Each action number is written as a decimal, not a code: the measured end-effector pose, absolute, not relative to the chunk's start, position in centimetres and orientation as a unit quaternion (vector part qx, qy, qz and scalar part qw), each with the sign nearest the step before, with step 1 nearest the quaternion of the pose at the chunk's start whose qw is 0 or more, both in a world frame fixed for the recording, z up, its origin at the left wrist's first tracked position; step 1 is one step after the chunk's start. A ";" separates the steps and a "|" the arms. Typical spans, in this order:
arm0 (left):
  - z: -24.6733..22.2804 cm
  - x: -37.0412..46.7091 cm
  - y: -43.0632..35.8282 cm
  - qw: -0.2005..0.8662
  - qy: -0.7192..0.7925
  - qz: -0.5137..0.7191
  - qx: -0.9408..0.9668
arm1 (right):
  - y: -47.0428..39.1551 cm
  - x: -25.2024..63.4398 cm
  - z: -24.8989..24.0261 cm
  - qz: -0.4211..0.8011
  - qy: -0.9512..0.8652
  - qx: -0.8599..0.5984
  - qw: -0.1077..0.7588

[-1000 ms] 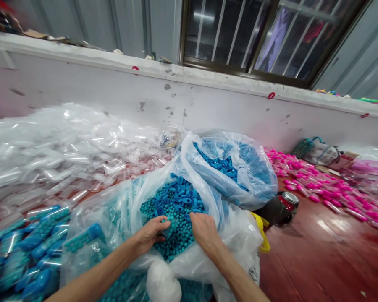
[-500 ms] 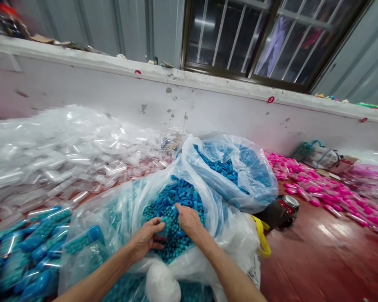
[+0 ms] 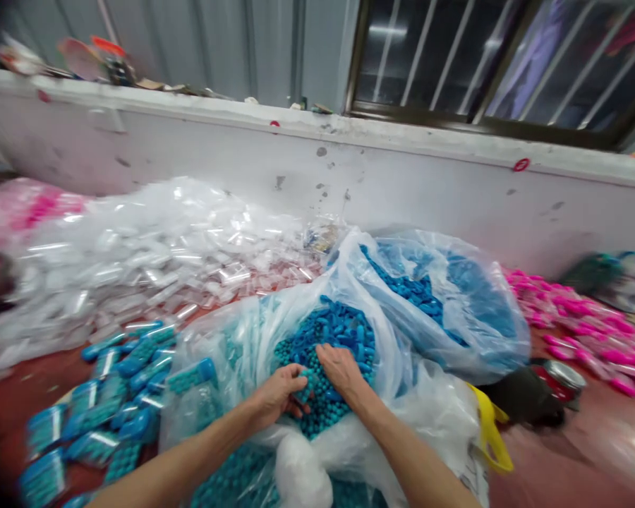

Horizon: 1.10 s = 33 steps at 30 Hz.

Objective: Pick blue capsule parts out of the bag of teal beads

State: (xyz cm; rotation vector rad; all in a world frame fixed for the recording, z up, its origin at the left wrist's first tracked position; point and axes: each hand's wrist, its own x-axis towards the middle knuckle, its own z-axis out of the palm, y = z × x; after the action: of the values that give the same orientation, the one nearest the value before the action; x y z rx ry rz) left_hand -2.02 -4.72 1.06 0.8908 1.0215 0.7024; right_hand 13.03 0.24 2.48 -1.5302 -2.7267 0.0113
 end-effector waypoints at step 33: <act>2.1 -1.4 -5.5 0.701 0.398 0.367 0.464 | -6.5 14.2 2.4 0.121 -0.772 -0.468 0.413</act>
State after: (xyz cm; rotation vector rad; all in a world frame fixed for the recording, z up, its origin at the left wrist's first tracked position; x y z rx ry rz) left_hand -1.42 -5.48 2.09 1.0327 0.8856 0.8179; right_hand 14.23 -6.53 2.44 -1.1773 -1.9408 0.3035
